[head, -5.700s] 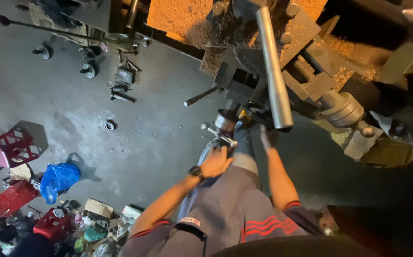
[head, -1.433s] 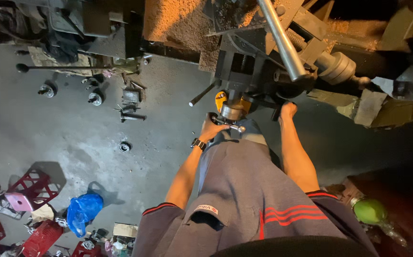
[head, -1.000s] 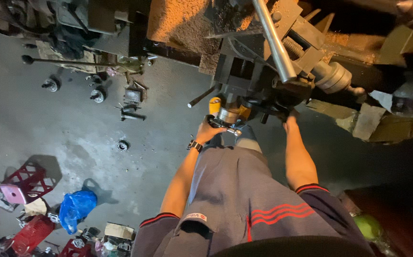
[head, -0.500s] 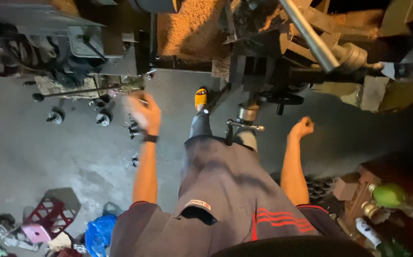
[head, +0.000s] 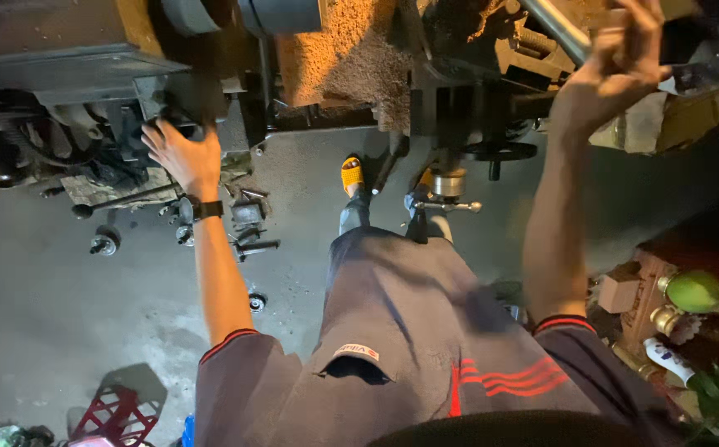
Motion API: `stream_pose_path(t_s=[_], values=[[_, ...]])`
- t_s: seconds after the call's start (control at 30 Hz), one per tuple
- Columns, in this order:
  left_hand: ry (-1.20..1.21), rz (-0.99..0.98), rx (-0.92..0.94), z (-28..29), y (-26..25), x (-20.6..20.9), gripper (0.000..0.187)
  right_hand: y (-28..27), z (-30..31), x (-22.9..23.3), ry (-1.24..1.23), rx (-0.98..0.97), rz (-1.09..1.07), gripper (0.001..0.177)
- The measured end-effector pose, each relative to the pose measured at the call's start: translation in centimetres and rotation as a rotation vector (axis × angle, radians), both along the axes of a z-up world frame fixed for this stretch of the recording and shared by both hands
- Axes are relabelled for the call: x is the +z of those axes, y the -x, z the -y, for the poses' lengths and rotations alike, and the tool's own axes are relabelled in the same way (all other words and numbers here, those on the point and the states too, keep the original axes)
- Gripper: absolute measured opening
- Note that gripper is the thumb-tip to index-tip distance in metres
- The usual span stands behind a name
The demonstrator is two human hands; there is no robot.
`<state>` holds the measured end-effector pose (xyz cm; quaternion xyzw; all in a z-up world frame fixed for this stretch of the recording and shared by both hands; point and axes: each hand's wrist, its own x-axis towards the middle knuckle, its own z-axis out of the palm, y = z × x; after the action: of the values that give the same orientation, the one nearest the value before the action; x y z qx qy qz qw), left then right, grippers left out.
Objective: The person operates a metal lathe in a workshop, using both hands to turn the handwheels and levers to control the machine's movement. The person adjusts the tool post and carriage while the lathe is running.
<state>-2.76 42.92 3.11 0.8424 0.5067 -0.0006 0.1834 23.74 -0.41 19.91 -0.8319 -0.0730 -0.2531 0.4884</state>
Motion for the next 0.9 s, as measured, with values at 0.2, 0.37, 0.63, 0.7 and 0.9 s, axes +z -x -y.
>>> stream_pose_path(t_s=[0.2, 0.37, 0.63, 0.7, 0.9], values=[[0.093, 0.357, -0.256, -1.6, 1.7, 2.1, 0.058, -0.3, -1.3, 0.9, 0.028, 0.148, 0.291, 0.024], [0.04, 0.274, -0.319, -2.6, 2.5, 1.1, 0.048, -0.1, -1.6, 1.3, 0.083, 0.116, 0.306, 0.026], [0.081, 0.262, -0.26, -2.2, 2.6, 1.0, 0.048, 0.6, -2.0, 2.2, 0.126, 0.026, 0.202, 0.024], [0.055, 0.287, -0.29, -2.1, 2.5, 1.0, 0.047, 0.5, -1.9, 2.1, 0.131, 0.001, 0.187, 0.024], [0.013, 0.232, -0.292, -2.3, 2.5, 0.8, 0.05, 0.5, -1.9, 2.2, 0.155, 0.017, 0.195, 0.026]])
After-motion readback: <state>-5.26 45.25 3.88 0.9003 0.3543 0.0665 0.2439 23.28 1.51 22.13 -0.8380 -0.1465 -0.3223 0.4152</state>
